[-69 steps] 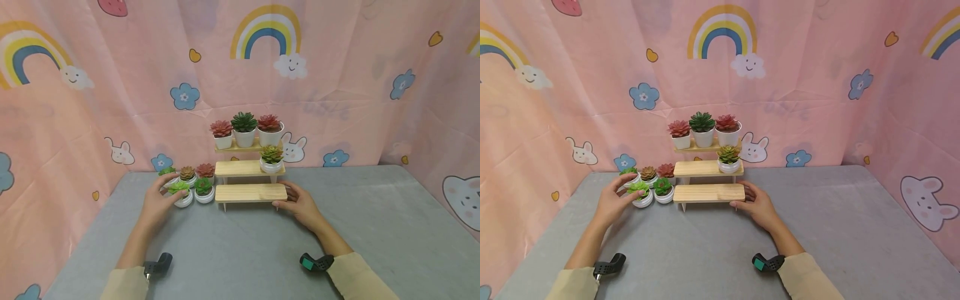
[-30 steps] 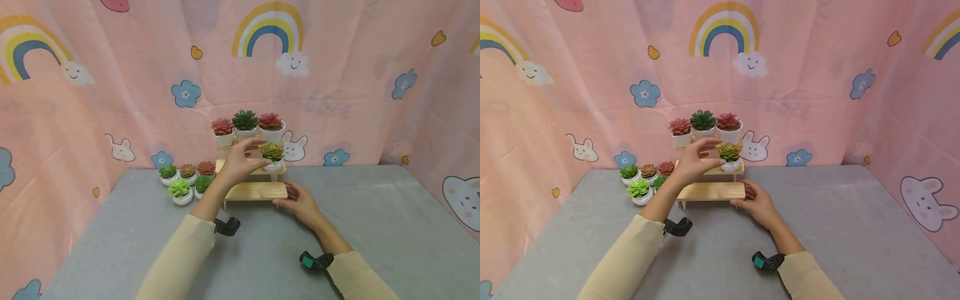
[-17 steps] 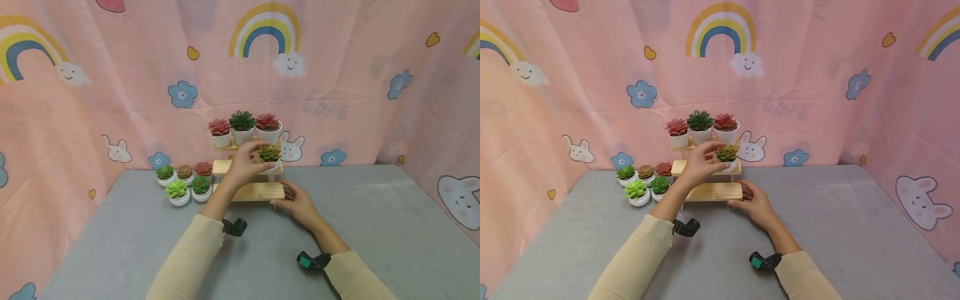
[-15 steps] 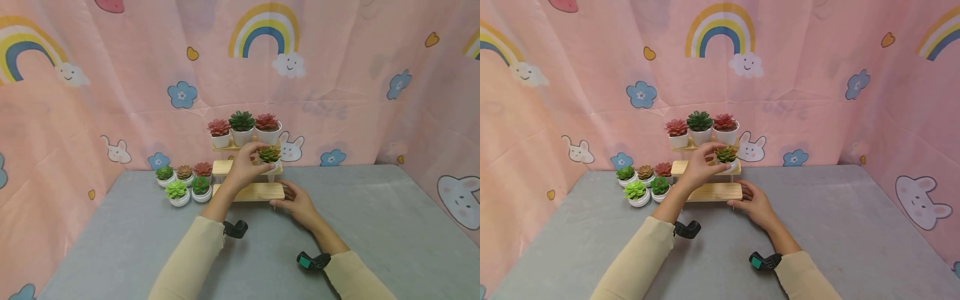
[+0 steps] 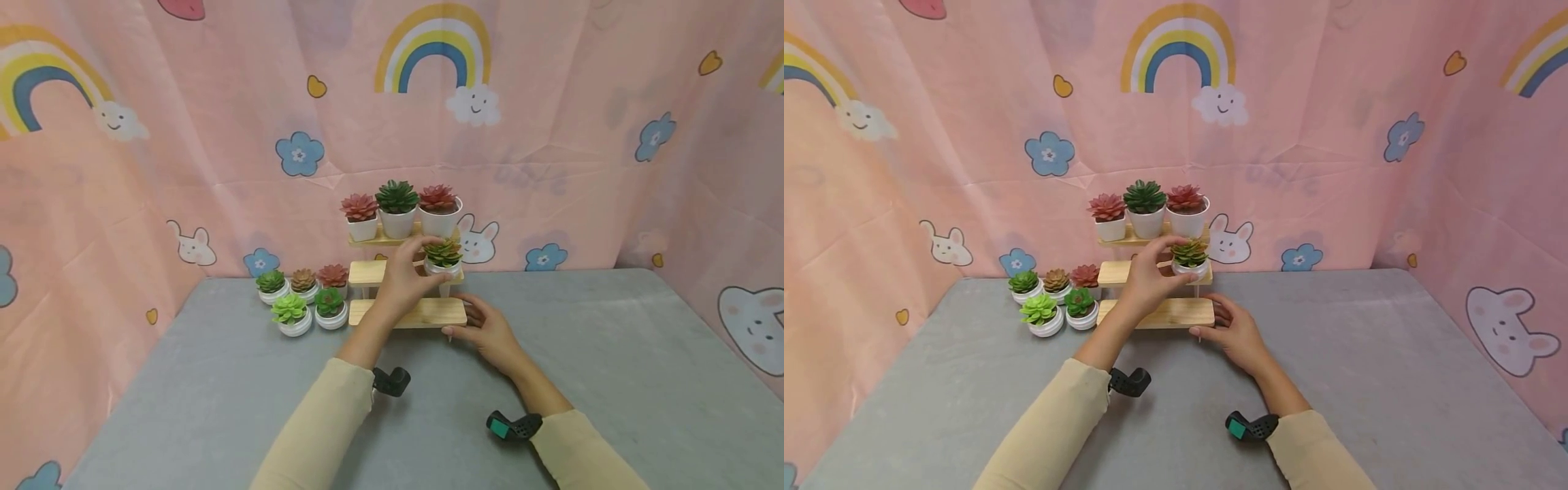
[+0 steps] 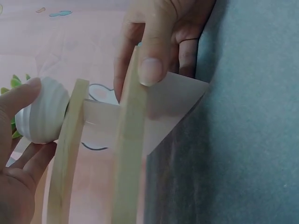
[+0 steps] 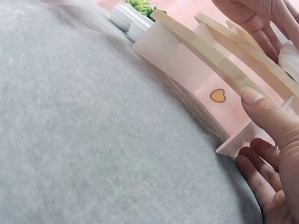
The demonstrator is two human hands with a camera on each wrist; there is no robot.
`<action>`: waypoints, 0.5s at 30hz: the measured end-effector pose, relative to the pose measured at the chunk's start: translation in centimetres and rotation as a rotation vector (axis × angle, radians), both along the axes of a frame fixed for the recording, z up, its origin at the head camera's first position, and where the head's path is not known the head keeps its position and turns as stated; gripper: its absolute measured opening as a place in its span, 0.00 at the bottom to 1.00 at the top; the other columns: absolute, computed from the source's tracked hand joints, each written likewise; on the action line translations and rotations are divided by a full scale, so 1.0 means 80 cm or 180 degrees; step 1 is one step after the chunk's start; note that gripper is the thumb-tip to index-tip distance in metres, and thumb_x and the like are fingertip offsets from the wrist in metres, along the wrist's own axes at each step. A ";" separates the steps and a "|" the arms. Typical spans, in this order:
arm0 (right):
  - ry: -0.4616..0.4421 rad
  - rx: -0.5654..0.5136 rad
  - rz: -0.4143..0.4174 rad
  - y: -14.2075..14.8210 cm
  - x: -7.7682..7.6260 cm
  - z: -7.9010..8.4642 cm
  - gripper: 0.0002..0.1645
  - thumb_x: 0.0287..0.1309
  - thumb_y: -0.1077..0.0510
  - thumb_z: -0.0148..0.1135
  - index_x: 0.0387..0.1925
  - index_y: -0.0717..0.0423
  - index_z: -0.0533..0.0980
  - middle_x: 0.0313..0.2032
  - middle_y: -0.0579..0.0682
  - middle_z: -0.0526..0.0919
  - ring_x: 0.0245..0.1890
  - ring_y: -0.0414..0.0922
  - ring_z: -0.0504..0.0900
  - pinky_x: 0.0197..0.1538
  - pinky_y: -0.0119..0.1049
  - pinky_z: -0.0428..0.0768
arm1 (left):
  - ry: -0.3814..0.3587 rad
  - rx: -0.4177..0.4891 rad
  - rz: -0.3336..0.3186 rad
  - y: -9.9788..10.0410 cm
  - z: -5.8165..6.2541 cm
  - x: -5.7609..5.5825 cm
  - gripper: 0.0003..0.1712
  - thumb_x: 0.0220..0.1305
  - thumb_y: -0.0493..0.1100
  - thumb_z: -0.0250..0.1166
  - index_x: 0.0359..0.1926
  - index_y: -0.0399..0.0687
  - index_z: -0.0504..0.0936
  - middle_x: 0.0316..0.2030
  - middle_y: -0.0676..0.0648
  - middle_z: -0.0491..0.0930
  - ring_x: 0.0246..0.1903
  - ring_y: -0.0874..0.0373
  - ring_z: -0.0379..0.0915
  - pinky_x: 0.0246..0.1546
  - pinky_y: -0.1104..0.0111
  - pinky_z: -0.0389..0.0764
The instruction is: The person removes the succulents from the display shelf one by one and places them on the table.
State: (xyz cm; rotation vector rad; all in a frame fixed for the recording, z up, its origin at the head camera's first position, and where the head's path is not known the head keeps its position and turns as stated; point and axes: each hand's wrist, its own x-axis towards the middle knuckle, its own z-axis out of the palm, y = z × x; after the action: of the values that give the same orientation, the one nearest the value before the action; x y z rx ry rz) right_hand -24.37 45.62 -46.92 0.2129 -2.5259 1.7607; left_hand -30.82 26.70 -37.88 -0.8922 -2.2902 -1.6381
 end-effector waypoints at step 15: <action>-0.0021 0.0059 -0.0003 0.000 0.000 0.000 0.44 0.58 0.53 0.74 0.72 0.53 0.65 0.64 0.64 0.78 0.62 0.59 0.80 0.49 0.24 0.81 | -0.0022 0.0165 0.0076 -0.040 0.013 0.024 0.31 0.53 0.36 0.78 0.59 0.50 0.81 0.60 0.47 0.78 0.61 0.49 0.76 0.58 0.60 0.84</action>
State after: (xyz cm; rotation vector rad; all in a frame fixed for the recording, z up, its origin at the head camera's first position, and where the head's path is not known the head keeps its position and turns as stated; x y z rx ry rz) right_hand -24.38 45.59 -46.93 0.2070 -2.5474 1.7413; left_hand -28.93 23.49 -36.87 -0.8457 -2.2432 -1.6851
